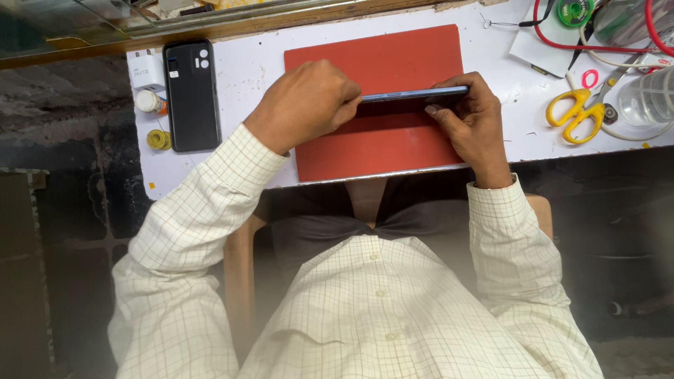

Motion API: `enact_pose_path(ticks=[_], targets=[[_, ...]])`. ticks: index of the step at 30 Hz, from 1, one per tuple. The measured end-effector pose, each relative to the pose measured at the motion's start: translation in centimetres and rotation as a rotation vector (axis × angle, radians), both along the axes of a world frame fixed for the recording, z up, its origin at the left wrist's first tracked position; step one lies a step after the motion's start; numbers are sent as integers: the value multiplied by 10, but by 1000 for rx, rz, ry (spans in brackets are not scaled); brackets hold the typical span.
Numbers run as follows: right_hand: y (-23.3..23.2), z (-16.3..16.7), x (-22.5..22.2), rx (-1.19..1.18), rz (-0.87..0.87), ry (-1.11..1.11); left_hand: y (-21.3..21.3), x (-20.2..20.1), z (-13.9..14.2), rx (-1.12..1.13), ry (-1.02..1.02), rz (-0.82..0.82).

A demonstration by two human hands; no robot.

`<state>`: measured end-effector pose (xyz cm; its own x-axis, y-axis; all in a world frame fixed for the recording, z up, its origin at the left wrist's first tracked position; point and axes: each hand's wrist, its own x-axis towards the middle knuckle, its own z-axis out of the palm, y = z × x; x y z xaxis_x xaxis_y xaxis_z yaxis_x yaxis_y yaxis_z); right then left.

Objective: The person works at a repair bench with two smartphones. They pick up one phone, press its power button, turn it over, and pry along its edges with a small opening tool, then hold the phone and apply heat to its back with a heat gun.

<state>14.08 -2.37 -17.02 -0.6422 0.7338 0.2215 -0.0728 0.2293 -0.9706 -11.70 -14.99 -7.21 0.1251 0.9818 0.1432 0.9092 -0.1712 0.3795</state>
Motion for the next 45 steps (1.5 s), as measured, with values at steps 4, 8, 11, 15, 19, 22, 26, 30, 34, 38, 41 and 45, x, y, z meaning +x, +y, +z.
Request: enact_pose_path(ticks=[4, 8, 11, 15, 19, 22, 26, 30, 34, 38, 41, 45], targets=[[0, 0, 0, -17, 32, 37, 8, -1, 2, 29, 86, -32], [-2, 0, 1, 41, 23, 5, 16, -1, 2, 31, 155, -105], [-2, 2, 1, 60, 15, -15, 22, 1, 2, 12, 163, -119], [-3, 4, 0, 56, 17, -23, 24, -3, 3, 16, 205, -140], [-2, 4, 0, 119, 23, -63, 32, 0, 0, 28, 231, -199], [-1, 4, 0, 112, 33, -50, 35, 0, 0, 59, 210, -222], [-2, 3, -1, 119, 33, -67, 38, 1, 1, -58, 233, -194], [-3, 2, -2, 149, 31, -63, 42, 6, -1, -30, 216, -239], [-3, 2, -2, 224, 16, -53, 49, 12, -2, -39, 216, -231], [-4, 2, -3, 207, -5, -98, 49, 15, -4, -96, 259, -201], [-6, 2, -4, 224, -18, -94, 49, 14, -7, -96, 288, -198], [-8, 4, -4, 223, -28, -113, 45, 17, -12, -65, 290, -218]])
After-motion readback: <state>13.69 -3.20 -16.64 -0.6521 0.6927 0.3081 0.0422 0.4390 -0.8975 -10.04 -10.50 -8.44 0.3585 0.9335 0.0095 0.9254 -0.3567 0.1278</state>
